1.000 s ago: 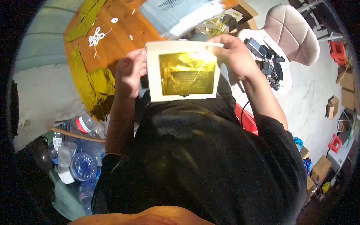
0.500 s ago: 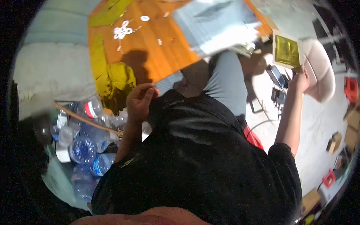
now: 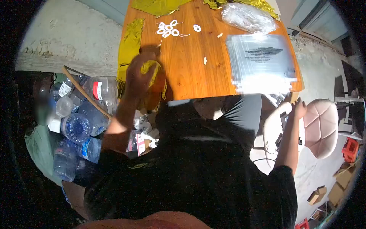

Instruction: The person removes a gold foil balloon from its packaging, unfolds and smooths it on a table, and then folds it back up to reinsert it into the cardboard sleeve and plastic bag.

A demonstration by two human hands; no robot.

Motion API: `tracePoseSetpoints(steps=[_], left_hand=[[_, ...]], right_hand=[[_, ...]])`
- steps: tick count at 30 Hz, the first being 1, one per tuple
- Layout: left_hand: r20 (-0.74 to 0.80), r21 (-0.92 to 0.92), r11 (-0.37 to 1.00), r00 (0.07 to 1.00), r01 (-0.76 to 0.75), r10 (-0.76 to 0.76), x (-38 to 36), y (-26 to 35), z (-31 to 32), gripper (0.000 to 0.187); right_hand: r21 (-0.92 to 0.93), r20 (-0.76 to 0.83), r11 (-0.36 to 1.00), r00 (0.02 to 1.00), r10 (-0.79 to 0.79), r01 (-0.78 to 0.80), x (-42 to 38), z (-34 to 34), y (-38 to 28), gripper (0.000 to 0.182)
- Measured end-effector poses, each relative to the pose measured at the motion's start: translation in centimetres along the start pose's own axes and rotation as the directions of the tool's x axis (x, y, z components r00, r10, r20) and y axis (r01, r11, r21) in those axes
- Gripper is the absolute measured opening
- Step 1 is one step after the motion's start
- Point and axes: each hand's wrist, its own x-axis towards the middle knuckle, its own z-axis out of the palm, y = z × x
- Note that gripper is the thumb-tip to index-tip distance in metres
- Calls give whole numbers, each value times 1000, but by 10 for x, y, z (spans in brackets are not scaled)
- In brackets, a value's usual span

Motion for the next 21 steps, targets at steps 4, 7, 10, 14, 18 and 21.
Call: tracePoseSetpoints(steps=[4, 7, 10, 14, 18, 21], left_hand=[[49, 43, 999, 999, -22, 20, 85, -94, 33, 31], [105, 157, 987, 994, 17, -34, 148, -146, 64, 41], [212, 239, 949, 965, -207, 157, 185, -179, 87, 45], [325, 258, 893, 903, -369, 280, 206, -201, 106, 38], [519, 287, 899, 843, -330, 144, 210, -210, 111, 27], [459, 325, 879, 871, -349, 175, 205, -227, 119, 22]], right_hand=[[-12, 58, 989, 988, -145, 146, -98, 9, -41, 47], [62, 55, 924, 923, -381, 378, -169, 35, -85, 31], [175, 179, 777, 757, -628, 604, -240, 78, -134, 16], [210, 571, 720, 515, -640, 662, -306, 140, -178, 15], [246, 804, 566, 160, -572, 787, -331, 209, -212, 7], [271, 872, 470, -8, -489, 840, -350, 266, -233, 4]])
